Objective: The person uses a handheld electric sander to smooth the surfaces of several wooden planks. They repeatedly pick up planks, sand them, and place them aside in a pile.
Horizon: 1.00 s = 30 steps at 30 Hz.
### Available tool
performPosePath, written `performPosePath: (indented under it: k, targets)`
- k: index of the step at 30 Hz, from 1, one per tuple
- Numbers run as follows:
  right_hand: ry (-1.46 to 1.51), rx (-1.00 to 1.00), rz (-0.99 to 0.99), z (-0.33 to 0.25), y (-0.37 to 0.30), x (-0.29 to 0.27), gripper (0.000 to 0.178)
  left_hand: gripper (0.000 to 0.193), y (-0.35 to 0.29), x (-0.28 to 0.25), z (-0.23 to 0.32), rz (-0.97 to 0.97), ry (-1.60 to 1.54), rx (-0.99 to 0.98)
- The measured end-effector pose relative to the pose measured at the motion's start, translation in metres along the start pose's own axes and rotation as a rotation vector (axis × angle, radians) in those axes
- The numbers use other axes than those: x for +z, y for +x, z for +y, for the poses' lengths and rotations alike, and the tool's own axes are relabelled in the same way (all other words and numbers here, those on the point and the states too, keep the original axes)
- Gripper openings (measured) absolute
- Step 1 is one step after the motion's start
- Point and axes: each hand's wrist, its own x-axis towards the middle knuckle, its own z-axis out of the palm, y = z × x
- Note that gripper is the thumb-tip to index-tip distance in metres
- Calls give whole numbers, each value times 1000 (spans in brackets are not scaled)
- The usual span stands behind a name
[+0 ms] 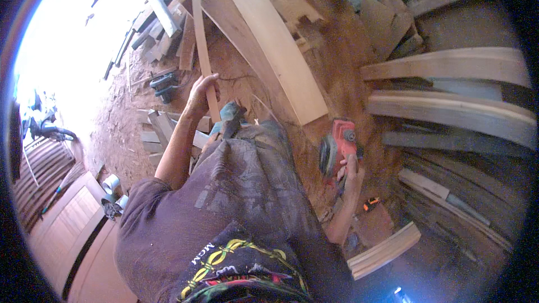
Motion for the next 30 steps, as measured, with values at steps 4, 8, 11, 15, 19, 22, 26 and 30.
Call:
performPosePath:
  k: [4,8,11,15,19,22,26,30]
  targets:
    - [-137,-22,6,-8,8,-5,53,35,0,-14,0,19,45,5]
    - [-690,-357,290,-33,23,4,52,37,1,-19,-2,2,47,-3]
    - [-667,-471,348,-62,45,54,59,40,11,-26,-12,-29,50,9]
    - [-769,-647,83,-64,93,137,93,39,8,-23,-8,-9,41,22]
    - [-1143,-638,73,-52,95,189,126,40,-3,-27,4,1,65,57]
    - [-1138,-558,65,-47,90,196,133,40,2,-47,-3,-5,115,31]
    - [-1058,-521,14,-37,75,205,122,43,-5,-56,7,-11,152,-8]
    - [-522,-412,-247,-74,50,215,99,44,-5,-61,5,-2,169,26]
